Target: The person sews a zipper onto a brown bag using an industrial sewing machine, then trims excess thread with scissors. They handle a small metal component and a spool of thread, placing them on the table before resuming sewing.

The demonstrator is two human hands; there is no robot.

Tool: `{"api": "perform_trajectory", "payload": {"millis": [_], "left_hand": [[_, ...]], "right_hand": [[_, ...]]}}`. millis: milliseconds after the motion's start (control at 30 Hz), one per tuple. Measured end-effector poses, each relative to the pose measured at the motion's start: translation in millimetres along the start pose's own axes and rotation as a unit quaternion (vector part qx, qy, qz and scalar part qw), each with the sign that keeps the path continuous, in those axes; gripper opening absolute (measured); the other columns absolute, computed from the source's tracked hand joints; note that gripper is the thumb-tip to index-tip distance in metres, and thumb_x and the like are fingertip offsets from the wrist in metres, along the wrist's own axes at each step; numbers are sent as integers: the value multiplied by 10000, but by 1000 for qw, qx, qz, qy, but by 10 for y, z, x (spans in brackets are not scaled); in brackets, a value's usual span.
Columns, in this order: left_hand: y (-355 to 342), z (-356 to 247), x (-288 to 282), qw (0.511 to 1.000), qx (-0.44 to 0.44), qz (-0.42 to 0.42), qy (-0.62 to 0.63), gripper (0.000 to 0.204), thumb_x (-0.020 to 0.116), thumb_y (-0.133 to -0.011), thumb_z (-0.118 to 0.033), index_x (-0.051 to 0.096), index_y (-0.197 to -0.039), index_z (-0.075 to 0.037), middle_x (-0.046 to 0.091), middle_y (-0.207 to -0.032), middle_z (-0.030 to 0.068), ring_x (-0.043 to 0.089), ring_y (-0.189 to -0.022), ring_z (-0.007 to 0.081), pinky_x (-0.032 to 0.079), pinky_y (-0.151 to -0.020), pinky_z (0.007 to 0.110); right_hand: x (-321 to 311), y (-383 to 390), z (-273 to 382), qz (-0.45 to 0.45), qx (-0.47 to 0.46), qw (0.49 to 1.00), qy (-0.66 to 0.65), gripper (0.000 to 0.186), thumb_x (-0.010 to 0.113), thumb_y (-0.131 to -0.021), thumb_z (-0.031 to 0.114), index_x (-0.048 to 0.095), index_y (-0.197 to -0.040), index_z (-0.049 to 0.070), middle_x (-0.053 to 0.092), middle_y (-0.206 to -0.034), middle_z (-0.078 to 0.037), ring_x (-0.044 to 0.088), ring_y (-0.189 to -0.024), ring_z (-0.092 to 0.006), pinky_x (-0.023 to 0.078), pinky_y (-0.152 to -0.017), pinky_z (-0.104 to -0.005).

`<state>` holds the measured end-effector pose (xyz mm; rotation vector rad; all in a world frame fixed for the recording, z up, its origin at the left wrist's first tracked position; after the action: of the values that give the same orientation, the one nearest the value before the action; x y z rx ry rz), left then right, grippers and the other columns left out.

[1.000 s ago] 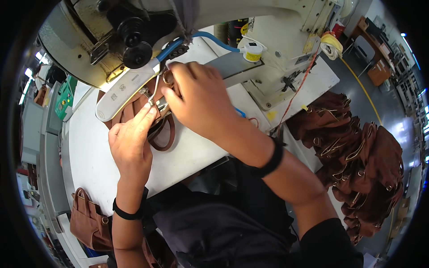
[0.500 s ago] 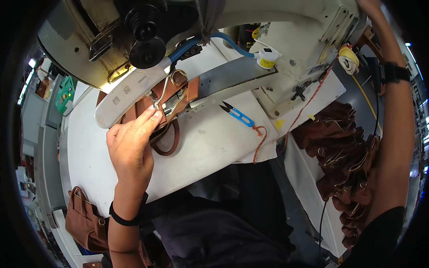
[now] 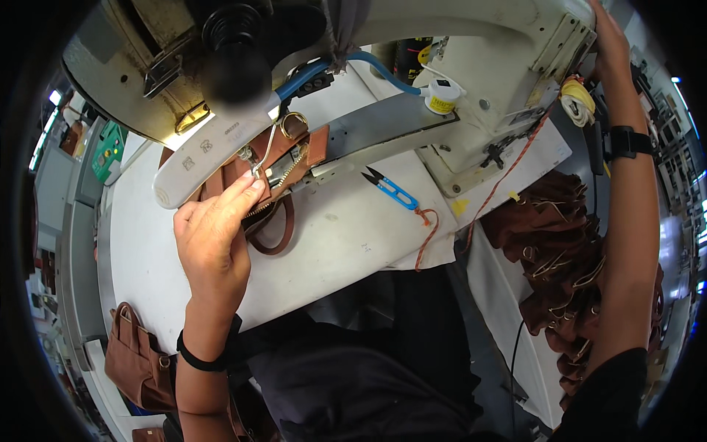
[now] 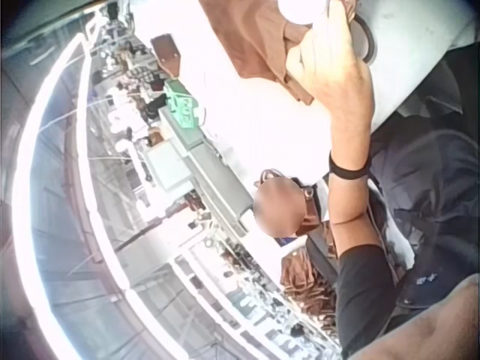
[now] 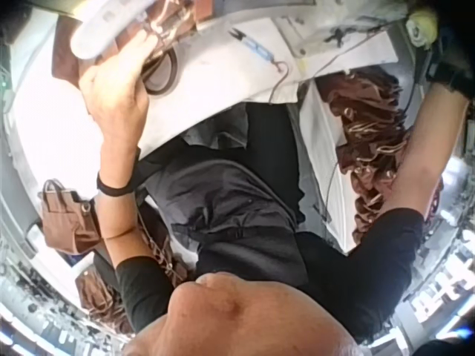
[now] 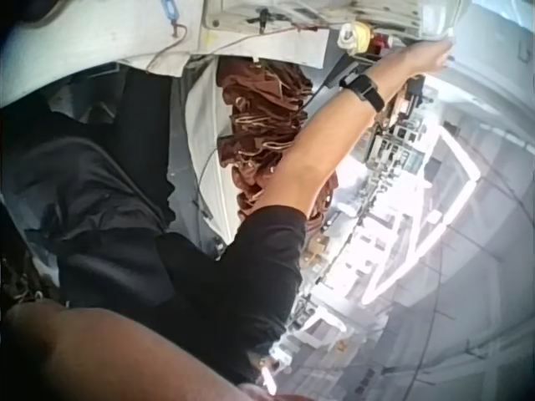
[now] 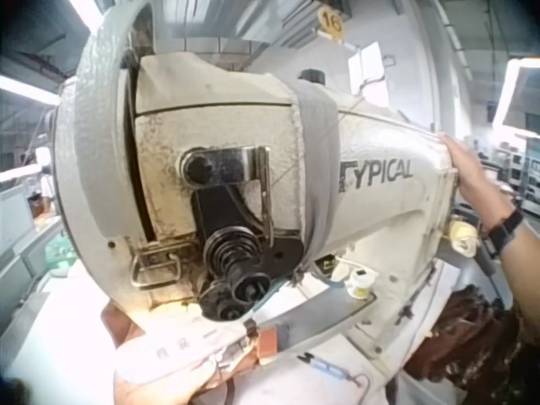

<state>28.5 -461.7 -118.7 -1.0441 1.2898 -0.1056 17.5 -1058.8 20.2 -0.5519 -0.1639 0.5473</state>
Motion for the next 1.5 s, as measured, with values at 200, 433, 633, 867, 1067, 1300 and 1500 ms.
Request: {"api": "perform_trajectory", "payload": {"millis": [200,433,633,867,1067,1300,1500], "left_hand": [[21,15,7,1000,-11,4,-15,504,594,-753,162,732,-1168,-89,741,-1218,65,687,-961,183,398,-900,308],[54,-51,53,998,-34,-23,-46,490,590,-781,146,731,-1185,-93,745,-1206,52,693,-988,165,397,-894,299],[59,-48,54,997,-35,-22,-65,444,610,-803,104,739,-1179,-94,757,-1168,28,696,-1000,144,404,-903,304],[38,-16,20,999,-14,-9,-48,430,636,-807,87,751,-1173,-107,765,-1151,23,697,-1029,156,410,-898,311],[1,-3,4,1000,21,-8,-16,516,592,-738,180,744,-1163,-70,751,-1189,81,691,-934,188,394,-859,312],[9,31,-1,1000,24,-7,-9,486,595,-754,183,750,-1148,-55,757,-1152,91,690,-919,197,402,-848,316],[-2,40,13,999,41,-7,6,472,597,-767,181,751,-1148,-52,759,-1140,101,697,-918,203,405,-852,316]], "right_hand": [[60,38,-21,-24,-20,999,-11,510,681,-980,381,626,-1332,16,700,-1181,-116,694,-1019,-198,570,-834,-319],[115,85,46,-39,-101,994,-12,389,663,-991,328,673,-1213,10,710,-1065,-79,661,-941,-168,528,-829,-299],[30,-34,-88,-39,-95,994,-24,444,658,-997,352,648,-1276,6,699,-1135,-99,665,-1001,-175,532,-855,-301],[58,269,-35,-62,-54,992,-100,469,620,-1036,314,595,-1401,19,649,-1322,-101,636,-1184,-171,499,-972,-293],[-110,172,61,-36,-286,911,295,397,576,-1051,267,620,-1348,8,661,-1283,-95,650,-1129,-194,508,-948,-303],[154,313,144,-82,-89,992,20,423,629,-1005,355,693,-1191,-20,716,-1071,-97,655,-948,-183,516,-829,-305],[96,278,15,-63,-181,981,-34,433,610,-1010,364,701,-1175,-26,717,-1063,-99,651,-950,-185,511,-842,-312]]}}
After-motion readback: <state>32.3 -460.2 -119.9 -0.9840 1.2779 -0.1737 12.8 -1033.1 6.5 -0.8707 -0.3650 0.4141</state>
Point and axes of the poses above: each hand's wrist, its own y-axis away from the middle knuckle, its own x-axis out of the palm, z = x × y, the point moved 7 cm from there along -y, towards the middle knuckle
